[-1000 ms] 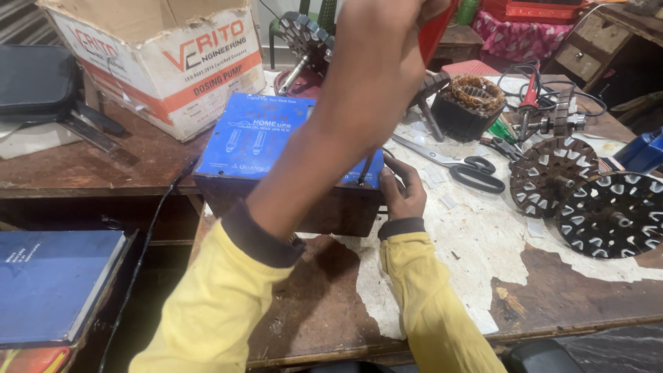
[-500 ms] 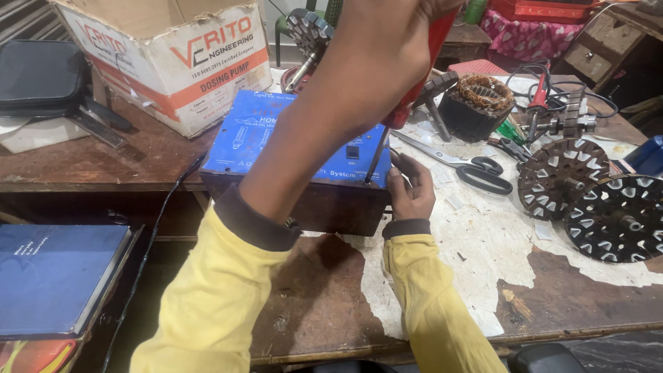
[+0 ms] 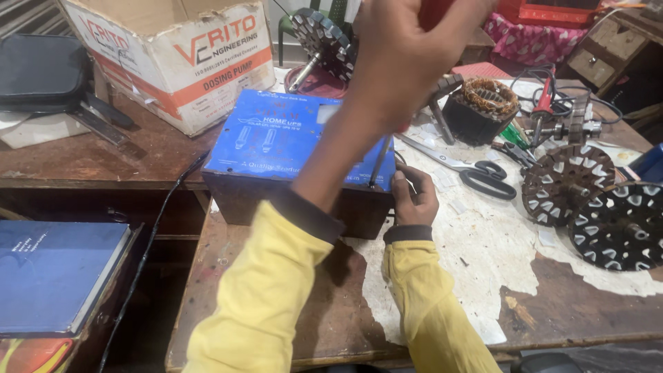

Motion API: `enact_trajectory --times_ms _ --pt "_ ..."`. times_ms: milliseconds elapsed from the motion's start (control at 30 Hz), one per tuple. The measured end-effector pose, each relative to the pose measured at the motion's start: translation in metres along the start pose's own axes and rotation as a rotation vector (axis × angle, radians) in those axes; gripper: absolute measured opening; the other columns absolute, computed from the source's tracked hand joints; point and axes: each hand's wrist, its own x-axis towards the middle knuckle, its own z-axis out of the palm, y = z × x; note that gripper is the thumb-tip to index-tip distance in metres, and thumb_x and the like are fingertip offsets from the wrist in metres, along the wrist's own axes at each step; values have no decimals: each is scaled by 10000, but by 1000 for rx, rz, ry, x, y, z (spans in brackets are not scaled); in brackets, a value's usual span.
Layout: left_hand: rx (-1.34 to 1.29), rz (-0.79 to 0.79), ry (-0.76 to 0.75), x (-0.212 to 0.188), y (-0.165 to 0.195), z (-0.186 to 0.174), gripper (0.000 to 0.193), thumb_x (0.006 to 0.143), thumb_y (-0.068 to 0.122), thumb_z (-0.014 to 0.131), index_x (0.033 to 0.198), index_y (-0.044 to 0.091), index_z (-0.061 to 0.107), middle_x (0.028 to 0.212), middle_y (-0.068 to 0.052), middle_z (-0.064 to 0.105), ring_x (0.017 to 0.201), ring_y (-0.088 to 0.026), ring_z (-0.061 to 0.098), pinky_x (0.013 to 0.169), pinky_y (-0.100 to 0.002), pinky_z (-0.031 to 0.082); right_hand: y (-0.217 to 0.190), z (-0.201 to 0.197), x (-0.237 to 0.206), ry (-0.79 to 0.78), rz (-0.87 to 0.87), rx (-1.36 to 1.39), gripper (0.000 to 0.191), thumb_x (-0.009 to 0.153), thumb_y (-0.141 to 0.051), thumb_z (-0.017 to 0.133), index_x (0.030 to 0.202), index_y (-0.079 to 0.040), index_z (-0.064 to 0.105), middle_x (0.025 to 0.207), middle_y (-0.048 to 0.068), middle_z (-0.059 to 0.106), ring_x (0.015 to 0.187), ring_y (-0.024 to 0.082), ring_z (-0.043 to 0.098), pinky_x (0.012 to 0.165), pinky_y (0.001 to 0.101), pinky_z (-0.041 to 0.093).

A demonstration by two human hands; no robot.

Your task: The person places a blue metal box cover onto a device, then uses a screwdriver to fasten screws into the cover. They rotate the device to access different sides and continue securing the cover with screws.

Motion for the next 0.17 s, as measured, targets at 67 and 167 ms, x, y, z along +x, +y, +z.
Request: enact_trajectory --times_ms 67,167 --pt "-685 -404 -323 -3 2 -20 229 976 236 692 898 23 663 680 23 566 551 -126 512 506 -334 402 3 1 1 -2 -11 2 259 976 -130 693 1180 28 667 1166 122 724 1019 146 676 912 279 563" --pt "-492 -430 -200 2 5 -16 347 970 291 720 713 71 640 584 60 535 464 -62 506 437 -266 379 13 0 3 16 -26 52 250 986 -114 686 1193 23 664 1191 140 727 1042 157 678 940 289 562"
